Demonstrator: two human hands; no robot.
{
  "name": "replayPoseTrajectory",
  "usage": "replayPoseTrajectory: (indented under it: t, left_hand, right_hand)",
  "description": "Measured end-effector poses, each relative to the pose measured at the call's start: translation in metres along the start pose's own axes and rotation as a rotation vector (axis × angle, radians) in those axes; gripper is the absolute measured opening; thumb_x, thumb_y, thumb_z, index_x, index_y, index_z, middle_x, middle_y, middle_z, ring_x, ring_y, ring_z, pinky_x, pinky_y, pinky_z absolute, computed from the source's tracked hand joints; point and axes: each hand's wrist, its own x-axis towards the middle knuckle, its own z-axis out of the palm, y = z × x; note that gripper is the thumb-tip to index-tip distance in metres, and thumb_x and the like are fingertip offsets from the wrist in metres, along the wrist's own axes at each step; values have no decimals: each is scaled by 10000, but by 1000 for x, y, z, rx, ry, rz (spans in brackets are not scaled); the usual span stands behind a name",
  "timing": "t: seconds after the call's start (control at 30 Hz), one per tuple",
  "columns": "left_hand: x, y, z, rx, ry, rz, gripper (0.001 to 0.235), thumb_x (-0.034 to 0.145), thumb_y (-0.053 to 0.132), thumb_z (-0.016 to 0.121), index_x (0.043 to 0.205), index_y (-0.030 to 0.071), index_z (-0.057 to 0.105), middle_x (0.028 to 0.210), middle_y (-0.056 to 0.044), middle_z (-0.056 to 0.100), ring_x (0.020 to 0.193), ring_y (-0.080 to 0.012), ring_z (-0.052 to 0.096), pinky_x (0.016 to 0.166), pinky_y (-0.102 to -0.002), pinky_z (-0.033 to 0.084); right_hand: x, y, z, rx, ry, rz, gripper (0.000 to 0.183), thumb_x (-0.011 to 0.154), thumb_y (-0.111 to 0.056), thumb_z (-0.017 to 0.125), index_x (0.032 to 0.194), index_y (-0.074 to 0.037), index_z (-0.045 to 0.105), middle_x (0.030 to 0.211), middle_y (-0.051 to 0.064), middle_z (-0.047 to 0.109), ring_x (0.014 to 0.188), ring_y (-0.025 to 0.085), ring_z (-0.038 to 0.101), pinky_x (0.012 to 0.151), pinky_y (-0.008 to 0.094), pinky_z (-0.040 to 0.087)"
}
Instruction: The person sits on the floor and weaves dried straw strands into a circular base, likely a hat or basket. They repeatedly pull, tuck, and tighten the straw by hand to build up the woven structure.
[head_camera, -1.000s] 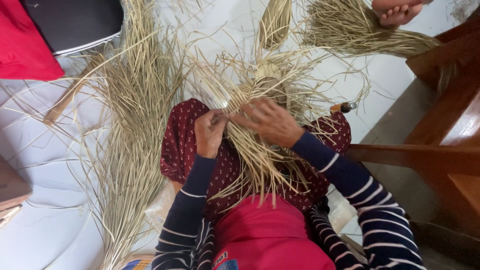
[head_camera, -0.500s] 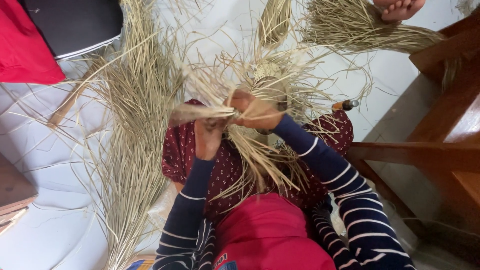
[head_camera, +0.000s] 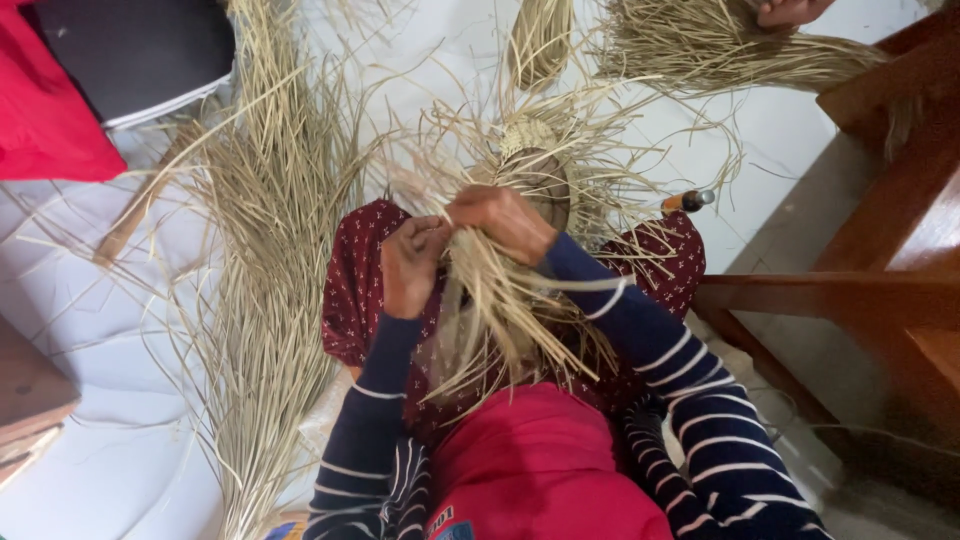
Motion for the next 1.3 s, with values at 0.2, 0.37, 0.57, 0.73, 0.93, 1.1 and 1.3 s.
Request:
replayPoseTrajectory:
  t: [0.2,0.37,0.57,0.73,0.93,1.1,1.3]
  left_hand:
    - [4,-18,6,388,243,391,75,827,71,630,884,107,662,696,-98,690,560,-197,660,538,-288,522]
    - [6,-41,1,-452,-115,68,217,840,211,619,1025,98,638,927,-125,694,819,-241,669,808,-335,549]
    - [10,-2,5,130,62,-62,242,865,229,673,1037,57,673,820,-161,699,736,-198,652,694,-365,540]
    - [14,-18,11,338,160,203,93,827,93,665,901,37,673,732,-141,686,656,-234,662,623,-365,539]
    - [19,-18,13,160,133,342,70,826,37,655,781,89,642,684,-71,657,679,-206,630,730,-365,497]
    - [21,-23,10,-27,17,59,90,857,153,671,846,63,674,698,-55,644,689,-176,600,720,-318,496]
    - [9,-7,24,279,263,60,115,809,237,702,834,125,693,688,-84,675,662,-175,659,608,-333,507]
  right_hand:
    - [31,-15,-21,75,13,320,297,802,-235,651,830,46,557,759,303,609,762,507,595,645,572,466]
    - [-13,5,1,309,9,82,242,939,-178,437,1019,-25,606,1086,131,578,1005,290,597,834,366,506]
    - [-9,0,-10,75,42,-24,115,961,-171,530,916,-135,629,1040,12,609,957,239,626,836,336,509]
    - [31,2,-19,-118,-11,128,209,785,-271,694,837,-128,550,828,49,602,764,311,648,676,411,527]
    - [11,2,-19,51,-60,112,259,794,-210,670,905,-11,547,970,167,563,882,408,600,731,442,522]
    - [-29,10,-3,134,69,77,84,837,-150,648,869,-73,655,1140,115,559,1013,332,604,885,390,498]
    - [19,-23,-43,89,6,152,134,835,-229,550,875,-113,603,1025,91,560,919,333,607,790,400,499]
